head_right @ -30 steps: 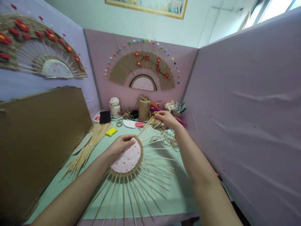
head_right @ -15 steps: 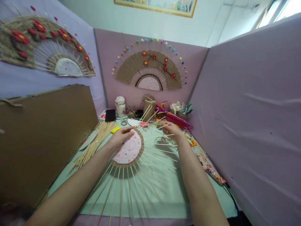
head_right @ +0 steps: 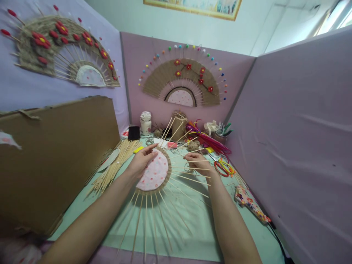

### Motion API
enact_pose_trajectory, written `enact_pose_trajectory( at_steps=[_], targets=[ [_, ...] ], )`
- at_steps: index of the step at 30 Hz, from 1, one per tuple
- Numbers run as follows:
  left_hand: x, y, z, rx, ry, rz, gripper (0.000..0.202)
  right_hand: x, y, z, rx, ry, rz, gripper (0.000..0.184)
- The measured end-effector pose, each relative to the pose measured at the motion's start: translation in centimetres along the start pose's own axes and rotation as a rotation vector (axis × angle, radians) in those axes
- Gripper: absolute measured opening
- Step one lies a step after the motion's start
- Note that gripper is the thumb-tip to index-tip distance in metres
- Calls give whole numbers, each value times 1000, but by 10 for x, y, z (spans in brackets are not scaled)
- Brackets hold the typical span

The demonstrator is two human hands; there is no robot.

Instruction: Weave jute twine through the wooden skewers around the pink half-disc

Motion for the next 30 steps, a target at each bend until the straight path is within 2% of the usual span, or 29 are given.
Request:
enact_pose_trajectory(
  at_steps=[5, 7, 10, 14, 19, 22, 26, 30],
  targets=[
    [4, -2, 6, -125, -99, -27, 58, -7, 12, -4, -106, 98, 243, 31],
    [4, -4, 6, -171, -136, -5, 50, -6, 13, -8, -103, 115, 278, 30],
    [2, -6, 6, -183, -204, 68, 38, 0, 9, -17, -71, 116, 222, 32],
    [-2, -8, 5, -167, -262, 139, 36, 7, 0, -28, -27, 114, 142, 34],
    [-7, -3, 8, -108, -279, 191, 40, 7, -1, -29, -69, 145, 189, 32],
    [-9, 0, 10, -96, -286, 234, 43, 6, -2, -29, -117, 130, 166, 32],
    [-9, 0, 12, -85, -291, 222, 38, 8, -3, -30, -117, 89, 147, 36],
    [-9, -1, 14, -66, -321, 212, 39, 7, -4, -31, -81, 96, 177, 31]
  ],
)
Point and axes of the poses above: each hand's wrist, its own x-axis towards the middle knuckle, its own y-axis out of the palm, z = x × y, the point moved 3 cm from there along x, towards the middle knuckle, and after that the axes turned 6 degrees about z, right-handed, at the moved point
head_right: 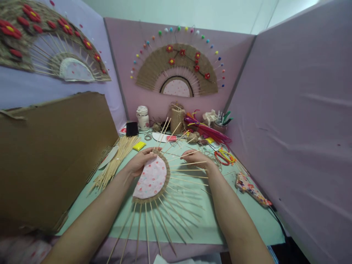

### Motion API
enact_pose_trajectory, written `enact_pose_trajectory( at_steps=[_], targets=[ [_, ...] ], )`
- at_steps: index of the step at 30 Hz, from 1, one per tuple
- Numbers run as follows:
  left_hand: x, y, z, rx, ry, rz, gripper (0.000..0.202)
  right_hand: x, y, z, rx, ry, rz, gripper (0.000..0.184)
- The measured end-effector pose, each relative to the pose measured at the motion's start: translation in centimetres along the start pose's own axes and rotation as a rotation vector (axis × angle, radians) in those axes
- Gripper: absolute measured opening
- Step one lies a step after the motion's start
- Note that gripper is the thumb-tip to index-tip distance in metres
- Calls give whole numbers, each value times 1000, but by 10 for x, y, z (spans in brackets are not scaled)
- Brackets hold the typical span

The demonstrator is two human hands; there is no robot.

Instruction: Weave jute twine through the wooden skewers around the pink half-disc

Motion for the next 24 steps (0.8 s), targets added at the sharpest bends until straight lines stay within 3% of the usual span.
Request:
enact_pose_trajectory(
  at_steps=[8, 24],
  targets=[
    [0, 0, 2, -8, 8, 25, 32, -2, -2, -7, -31, 53, 30, 34],
    [-3, 3, 2, 53, -17, 17, 27, -2, -11, -6, 127, -1, 37, 32]
  ],
)
Point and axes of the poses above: each hand's wrist, its own x-axis towards the middle knuckle, its own y-axis out of the palm, z = x × y, the point moved 3 cm from there along x, towards the middle knuckle, and after that the axes turned 6 degrees about z, right-handed, at the moved point
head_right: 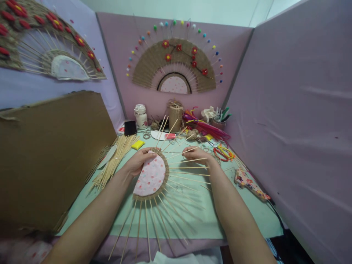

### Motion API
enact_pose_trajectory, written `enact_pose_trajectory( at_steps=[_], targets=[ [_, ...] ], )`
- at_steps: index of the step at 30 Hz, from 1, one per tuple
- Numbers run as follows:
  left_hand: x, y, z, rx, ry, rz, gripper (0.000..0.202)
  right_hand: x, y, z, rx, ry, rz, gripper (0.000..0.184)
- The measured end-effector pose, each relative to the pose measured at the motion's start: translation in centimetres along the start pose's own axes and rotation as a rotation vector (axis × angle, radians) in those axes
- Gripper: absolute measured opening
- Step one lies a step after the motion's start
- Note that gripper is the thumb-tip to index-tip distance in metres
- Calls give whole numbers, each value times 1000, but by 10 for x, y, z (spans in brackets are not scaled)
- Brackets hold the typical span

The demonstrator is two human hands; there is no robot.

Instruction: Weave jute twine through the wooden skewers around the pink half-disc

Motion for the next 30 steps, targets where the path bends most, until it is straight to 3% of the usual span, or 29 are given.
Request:
enact_pose_trajectory(
  at_steps=[5, 10, 16, 19, 25, 30],
  targets=[
    [2, -1, 4, 7, -27, 11, 15, -5, -20, 11, 140, -160, -89, 25],
    [7, -5, 11, 10, -49, -24, 18, -8, -35, 43, 318, -402, -212, 26],
    [10, -6, 15, 10, -63, -43, 20, -4, -26, 90, 336, -493, -205, 23],
    [10, -6, 15, 11, -55, -33, 21, -8, -19, 99, 363, -560, -169, 20],
    [8, -6, 13, -6, -46, -26, 20, -13, -25, 67, 391, -538, -289, 23],
    [5, -5, 5, -38, -1, -7, 14, -4, -31, 30, 246, -347, -338, 33]
  ],
)
Point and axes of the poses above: each hand's wrist, its own x-axis towards the middle knuckle, its own y-axis out of the palm, z = x × y, the point moved 3 cm from there along x, towards the middle knuckle, and after that the axes turned 6 degrees about z, right-handed, at the moved point
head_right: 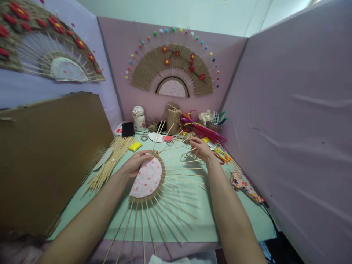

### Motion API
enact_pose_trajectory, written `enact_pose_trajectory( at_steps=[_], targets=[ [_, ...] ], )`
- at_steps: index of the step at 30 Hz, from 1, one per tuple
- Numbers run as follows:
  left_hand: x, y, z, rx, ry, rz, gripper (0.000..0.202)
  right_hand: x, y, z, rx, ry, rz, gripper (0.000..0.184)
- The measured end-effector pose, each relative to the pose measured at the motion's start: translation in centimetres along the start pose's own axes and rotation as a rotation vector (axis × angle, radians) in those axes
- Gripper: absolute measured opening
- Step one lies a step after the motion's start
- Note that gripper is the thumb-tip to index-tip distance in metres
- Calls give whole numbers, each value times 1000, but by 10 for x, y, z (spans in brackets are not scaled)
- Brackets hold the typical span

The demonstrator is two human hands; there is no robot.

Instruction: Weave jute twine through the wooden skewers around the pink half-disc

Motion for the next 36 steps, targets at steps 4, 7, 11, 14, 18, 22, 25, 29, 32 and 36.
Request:
enact_pose_trajectory(
  at_steps=[4, 7, 11, 14, 18, 22, 25, 29, 32, 36],
  targets=[
    [-2, -6, -10, -60, 44, -76, 14, -1, 6, -15, -217, 138, 40, 36],
    [-3, -14, -18, -110, 104, -174, 16, -6, 21, -18, -366, 247, 123, 37],
    [-3, -20, -25, -187, 208, -238, 18, -19, 49, -16, -552, 310, 387, 34],
    [-3, -21, -27, -233, 257, -217, 19, -24, 63, -14, -638, 269, 510, 29],
    [-3, -21, -26, -245, 268, -199, 25, -25, 63, -16, -573, 289, 500, 27],
    [-5, -19, -26, -235, 262, -181, 28, -24, 60, -20, -432, 322, 454, 29],
    [-5, -17, -26, -233, 266, -151, 30, -23, 63, -17, -323, 275, 384, 28],
    [-6, -16, -27, -210, 288, -136, 29, -25, 68, -12, -169, 256, 343, 27],
    [-6, -16, -28, -177, 302, -121, 31, -26, 68, -10, -94, 278, 345, 30],
    [-7, -16, -30, -138, 315, -138, 30, -24, 63, -12, -43, 287, 340, 33]
  ],
)
Point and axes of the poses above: each hand's wrist, its own x-axis towards the middle knuckle, its own y-axis out of the palm, z = x × y, the point moved 3 cm from there along x, towards the middle knuckle, and after that the axes turned 6 degrees about z, right-handed, at the moved point
